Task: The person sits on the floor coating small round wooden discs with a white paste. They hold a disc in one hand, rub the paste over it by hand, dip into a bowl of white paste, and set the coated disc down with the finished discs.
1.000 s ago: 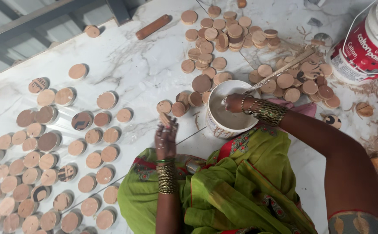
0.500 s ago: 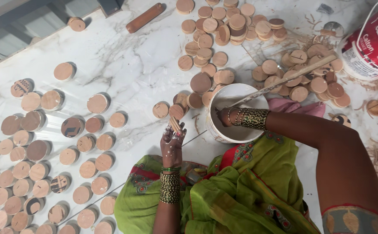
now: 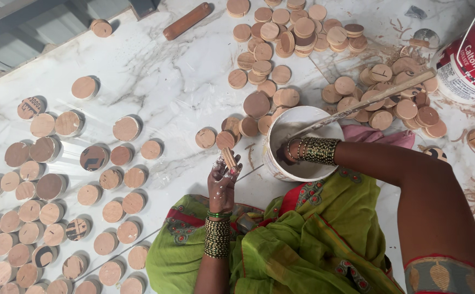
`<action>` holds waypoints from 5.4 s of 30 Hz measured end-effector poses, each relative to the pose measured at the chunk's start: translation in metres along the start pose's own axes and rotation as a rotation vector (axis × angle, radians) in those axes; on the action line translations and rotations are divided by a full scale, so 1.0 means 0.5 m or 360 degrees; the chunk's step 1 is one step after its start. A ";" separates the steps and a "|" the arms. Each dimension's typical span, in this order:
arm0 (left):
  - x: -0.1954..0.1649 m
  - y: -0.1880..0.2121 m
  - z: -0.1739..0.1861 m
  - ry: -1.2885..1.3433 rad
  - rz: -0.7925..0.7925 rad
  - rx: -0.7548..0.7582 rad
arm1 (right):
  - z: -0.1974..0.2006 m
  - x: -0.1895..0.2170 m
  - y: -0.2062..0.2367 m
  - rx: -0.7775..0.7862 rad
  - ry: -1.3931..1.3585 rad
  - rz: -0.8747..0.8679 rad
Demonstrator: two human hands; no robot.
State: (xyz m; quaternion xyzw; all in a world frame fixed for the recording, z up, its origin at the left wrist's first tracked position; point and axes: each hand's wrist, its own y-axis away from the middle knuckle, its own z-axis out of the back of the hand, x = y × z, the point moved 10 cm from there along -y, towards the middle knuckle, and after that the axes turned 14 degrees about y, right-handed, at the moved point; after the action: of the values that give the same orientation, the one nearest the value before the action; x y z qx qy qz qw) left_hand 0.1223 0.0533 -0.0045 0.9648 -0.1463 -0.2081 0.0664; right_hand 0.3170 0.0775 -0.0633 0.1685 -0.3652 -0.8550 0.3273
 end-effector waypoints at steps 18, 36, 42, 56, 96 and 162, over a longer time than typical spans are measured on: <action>0.019 -0.012 -0.003 -0.0249 0.0015 0.0005 | 0.008 -0.044 0.024 0.0135 0.0037 -0.0168; 0.077 -0.034 -0.016 -0.0496 0.0010 0.0192 | 0.128 -0.207 0.284 -0.1053 -0.0972 -0.0444; 0.087 -0.039 -0.032 -0.0531 0.0035 0.0281 | 0.226 -0.079 0.277 -0.1515 -0.1243 -0.0093; 0.078 -0.025 -0.082 -0.0348 0.0092 0.0355 | 0.247 -0.065 0.217 -0.1773 -0.0882 -0.0405; 0.059 -0.050 -0.030 -0.0129 -0.0053 0.0164 | 0.308 0.172 0.385 -0.2136 -0.0424 -0.0616; 0.082 -0.056 -0.023 -0.0261 -0.0002 0.0089 | 0.279 0.102 0.311 -0.2047 -0.0515 -0.0817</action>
State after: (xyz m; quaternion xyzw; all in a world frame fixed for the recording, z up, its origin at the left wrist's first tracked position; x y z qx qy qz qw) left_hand 0.1700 0.0678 -0.0150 0.9461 -0.1564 -0.2824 0.0270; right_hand 0.2741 0.0336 0.1430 -0.1064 0.2190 -0.9656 0.0918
